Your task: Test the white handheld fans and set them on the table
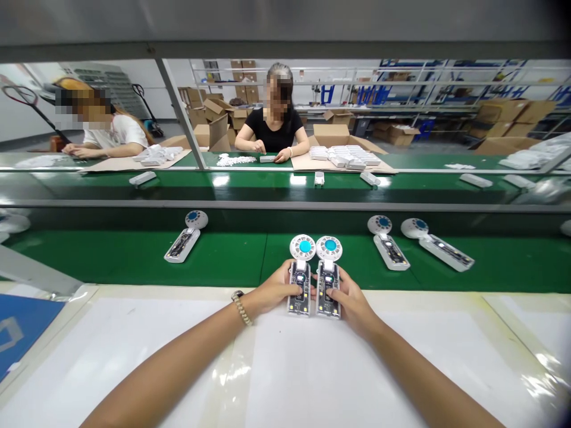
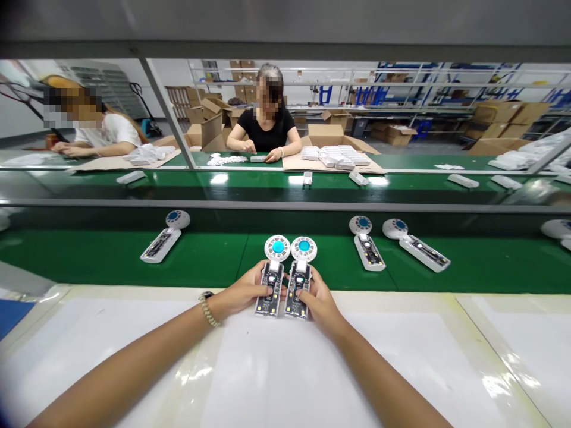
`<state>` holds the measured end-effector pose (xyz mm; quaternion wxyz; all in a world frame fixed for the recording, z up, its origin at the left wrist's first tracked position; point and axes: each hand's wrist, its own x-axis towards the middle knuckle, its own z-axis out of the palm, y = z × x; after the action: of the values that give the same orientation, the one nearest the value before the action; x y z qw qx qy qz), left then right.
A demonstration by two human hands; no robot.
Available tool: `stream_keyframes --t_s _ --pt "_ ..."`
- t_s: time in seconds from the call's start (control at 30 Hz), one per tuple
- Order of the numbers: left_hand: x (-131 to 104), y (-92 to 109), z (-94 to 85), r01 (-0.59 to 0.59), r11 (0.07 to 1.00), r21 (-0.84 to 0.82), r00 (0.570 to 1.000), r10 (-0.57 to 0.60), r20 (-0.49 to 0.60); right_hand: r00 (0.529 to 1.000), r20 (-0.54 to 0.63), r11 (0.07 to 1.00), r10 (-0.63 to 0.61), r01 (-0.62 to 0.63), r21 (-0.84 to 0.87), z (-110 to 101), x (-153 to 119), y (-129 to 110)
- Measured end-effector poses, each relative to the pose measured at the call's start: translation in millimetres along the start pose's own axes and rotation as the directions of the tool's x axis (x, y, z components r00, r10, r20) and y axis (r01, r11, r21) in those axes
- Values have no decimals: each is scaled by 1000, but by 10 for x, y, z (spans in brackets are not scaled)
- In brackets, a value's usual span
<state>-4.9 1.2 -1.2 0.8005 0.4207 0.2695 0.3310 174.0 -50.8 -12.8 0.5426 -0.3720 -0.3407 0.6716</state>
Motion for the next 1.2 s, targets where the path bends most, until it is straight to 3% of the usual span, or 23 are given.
stream_keyframes --t_s 0.9,1.03,1.2 --pt "-4 30 11 3 1000 22 1000 -4 16 999 10 999 -49 49 3 -6 14 19" --pt "-30 72 36 -8 1000 -14 998 9 58 999 45 999 -13 11 30 -33 4 -36" --pt "-73 106 39 48 998 -45 984 -40 174 972 188 980 140 -163 110 -11 -46 -123"
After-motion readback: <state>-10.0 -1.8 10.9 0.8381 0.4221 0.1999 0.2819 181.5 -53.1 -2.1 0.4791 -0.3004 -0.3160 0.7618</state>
